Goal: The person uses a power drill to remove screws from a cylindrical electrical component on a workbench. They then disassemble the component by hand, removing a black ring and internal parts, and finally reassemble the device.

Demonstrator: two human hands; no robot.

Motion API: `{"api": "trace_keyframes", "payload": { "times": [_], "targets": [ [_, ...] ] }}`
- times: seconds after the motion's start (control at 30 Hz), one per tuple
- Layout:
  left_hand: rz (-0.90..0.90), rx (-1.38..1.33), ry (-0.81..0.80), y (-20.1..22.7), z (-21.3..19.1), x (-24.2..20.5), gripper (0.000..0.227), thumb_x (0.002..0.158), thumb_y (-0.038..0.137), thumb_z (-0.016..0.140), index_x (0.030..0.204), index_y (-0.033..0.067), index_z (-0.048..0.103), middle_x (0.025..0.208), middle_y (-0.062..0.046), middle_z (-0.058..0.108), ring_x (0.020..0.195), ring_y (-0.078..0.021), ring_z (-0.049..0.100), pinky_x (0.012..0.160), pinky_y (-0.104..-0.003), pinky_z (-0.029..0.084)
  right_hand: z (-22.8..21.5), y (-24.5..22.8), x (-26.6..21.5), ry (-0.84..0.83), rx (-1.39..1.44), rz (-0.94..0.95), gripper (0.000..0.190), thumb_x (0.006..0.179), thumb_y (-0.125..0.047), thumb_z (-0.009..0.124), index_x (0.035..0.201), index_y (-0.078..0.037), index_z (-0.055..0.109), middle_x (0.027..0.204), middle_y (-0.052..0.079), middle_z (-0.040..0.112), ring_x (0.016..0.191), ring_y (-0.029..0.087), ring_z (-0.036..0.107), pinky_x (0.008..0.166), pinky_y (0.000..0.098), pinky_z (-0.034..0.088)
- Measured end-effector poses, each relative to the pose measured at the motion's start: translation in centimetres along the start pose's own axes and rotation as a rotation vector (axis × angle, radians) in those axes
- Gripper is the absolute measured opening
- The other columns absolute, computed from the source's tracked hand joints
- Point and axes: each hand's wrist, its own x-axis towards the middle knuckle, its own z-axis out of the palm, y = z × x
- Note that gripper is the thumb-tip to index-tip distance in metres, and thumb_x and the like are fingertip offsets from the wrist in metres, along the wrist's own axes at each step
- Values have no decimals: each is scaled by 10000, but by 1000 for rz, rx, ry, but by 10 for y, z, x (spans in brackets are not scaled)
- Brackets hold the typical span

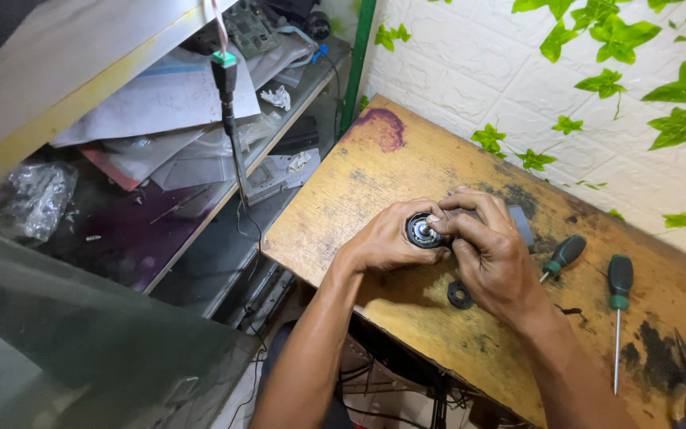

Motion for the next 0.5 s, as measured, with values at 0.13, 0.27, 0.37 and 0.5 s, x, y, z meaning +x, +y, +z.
{"api": "trace_keyframes", "payload": {
  "times": [0.13, 0.27, 0.37, 0.5],
  "targets": [
    [-8, 16, -14, 1, 0, 0, 400, 666, 260, 850, 995, 138, 659, 936, -129, 682, 920, -307, 676, 855, -427, 527, -1, -5, 1, 4, 21, 19, 267, 888, 38, 557, 936, -156, 734, 1171, 86, 688, 1295, 418, 607, 1035, 551, 464],
    [8, 7, 13, 3, 1, 0, 438, 674, 224, 843, 1038, 89, 639, 962, -197, 679, 937, -378, 683, 878, -474, 525, -4, -6, 4, -21, 48, 69, 285, 895, 38, 532, 941, -162, 729, 1199, 84, 673, 1339, 426, 575, 1004, 566, 462],
    [-34, 19, 80, -1, 7, -4, 449, 660, 242, 861, 1044, 123, 660, 943, -158, 685, 935, -340, 695, 873, -441, 535, -9, -6, 8, -45, 38, 62, 276, 878, 27, 545, 923, -174, 728, 1211, 67, 674, 1350, 407, 573, 1009, 537, 462],
    [-92, 29, 199, 1, 16, -9, 411, 683, 287, 879, 1034, 193, 686, 912, -68, 681, 917, -234, 696, 860, -349, 540, -12, 2, 11, -94, -14, 41, 285, 837, 25, 567, 904, -194, 737, 1218, 51, 675, 1351, 380, 578, 1009, 502, 463]
  ]
}}
